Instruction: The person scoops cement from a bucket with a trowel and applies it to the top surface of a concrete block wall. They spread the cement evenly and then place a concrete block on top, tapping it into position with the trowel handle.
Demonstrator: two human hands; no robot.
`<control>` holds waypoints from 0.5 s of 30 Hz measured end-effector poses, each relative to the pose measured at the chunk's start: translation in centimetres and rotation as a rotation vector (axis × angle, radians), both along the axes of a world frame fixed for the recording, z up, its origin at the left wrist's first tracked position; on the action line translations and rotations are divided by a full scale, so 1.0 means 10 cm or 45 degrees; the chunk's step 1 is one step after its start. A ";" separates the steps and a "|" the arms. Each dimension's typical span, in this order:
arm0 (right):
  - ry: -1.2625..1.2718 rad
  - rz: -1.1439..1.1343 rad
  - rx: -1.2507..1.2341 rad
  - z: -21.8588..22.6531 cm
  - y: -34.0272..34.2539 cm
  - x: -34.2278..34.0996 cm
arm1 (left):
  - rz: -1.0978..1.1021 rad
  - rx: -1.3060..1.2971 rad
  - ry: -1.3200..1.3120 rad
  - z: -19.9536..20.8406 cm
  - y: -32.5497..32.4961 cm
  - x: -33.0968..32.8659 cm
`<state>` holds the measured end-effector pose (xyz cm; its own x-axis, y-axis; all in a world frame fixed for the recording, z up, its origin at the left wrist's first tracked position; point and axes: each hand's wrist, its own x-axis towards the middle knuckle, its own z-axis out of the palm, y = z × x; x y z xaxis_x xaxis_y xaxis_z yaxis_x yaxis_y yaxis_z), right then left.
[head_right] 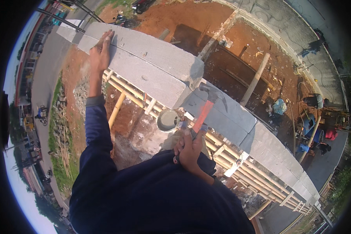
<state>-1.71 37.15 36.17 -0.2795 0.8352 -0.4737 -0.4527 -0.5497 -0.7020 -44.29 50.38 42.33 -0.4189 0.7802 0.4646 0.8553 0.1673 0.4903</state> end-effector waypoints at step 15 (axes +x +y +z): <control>-0.378 0.435 0.653 1.28 0.92 -0.41 | 0.017 0.133 0.071 -0.18 0.04 0.23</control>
